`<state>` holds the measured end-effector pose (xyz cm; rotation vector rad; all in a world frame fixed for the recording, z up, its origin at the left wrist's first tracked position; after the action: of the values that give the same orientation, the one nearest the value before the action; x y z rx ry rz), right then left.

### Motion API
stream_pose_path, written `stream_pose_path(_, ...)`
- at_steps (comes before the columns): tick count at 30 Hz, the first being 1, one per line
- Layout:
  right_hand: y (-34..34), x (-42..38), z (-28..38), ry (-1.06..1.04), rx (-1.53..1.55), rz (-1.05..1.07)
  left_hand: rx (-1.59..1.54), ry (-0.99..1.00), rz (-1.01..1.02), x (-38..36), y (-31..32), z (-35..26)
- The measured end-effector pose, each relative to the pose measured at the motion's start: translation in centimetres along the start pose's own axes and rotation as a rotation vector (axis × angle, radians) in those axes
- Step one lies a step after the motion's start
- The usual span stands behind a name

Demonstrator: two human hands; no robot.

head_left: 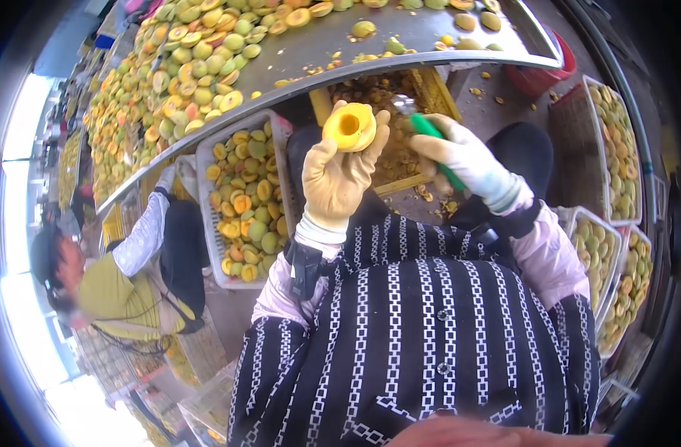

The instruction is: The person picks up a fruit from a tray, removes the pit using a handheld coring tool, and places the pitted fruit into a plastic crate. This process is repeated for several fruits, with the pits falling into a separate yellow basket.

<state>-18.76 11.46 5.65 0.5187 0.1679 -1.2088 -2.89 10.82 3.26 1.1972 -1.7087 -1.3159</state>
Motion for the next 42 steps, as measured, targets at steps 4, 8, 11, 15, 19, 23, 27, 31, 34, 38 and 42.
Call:
stream_pose_path(4,1.6,-0.4,0.6,-0.132,0.045,0.028,0.509,0.111,0.135,-0.5,1.4,1.3)
stream_pose_path(8,1.1,-0.5,-0.7,-0.205,0.081,0.019,0.794,0.212,0.246,-1.2,3.1,1.3)
stream_pose_path(11,0.8,-0.4,-1.1,-0.266,0.115,0.003,1.221,0.249,0.378,-1.7,4.1,1.6)
stream_pose_path(15,0.7,-0.4,-0.5,-0.304,0.139,-0.004,1.156,0.177,0.341,-1.8,4.3,1.9)
stream_pose_path(19,1.1,-0.9,0.6,-0.2,0.336,0.08,0.782,0.075,0.094,-1.1,1.9,1.6)
stream_pose_path(23,0.6,-1.4,2.5,-0.289,0.165,0.013,0.058,-0.132,0.049,-0.7,-0.9,1.4)
stream_pose_path(27,1.8,-1.6,3.2,-0.268,-0.173,-0.07,0.05,-0.216,-0.048,-0.9,-0.8,2.3)
stream_pose_path(31,2.5,-0.9,3.7,-0.489,-0.406,-0.02,0.195,-0.214,-0.003,-0.6,-0.5,2.9)
stream_pose_path(34,3.1,-0.4,4.0,-0.53,-0.747,-0.059,0.378,-0.169,-0.019,-0.6,0.0,3.0)
stream_pose_path(38,4.1,-0.3,3.6,-0.438,-1.06,-0.041,0.657,-0.134,-0.092,-0.9,-0.9,2.7)
stream_pose_path(42,3.8,-0.2,2.0,-0.437,-1.068,0.002,0.691,-0.176,-0.077,-1.0,-1.5,3.3)
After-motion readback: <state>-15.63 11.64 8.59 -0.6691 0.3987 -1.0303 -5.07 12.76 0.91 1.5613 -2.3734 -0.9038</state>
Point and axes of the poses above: each hand's wrist, its own x-axis towards the middle knuckle, its own y-axis out of the palm, z = x × y, the point moved 7 cm from there along x, towards the middle knuckle, and after that the axes turned 13 degrees about x, right-handed, at the moved point
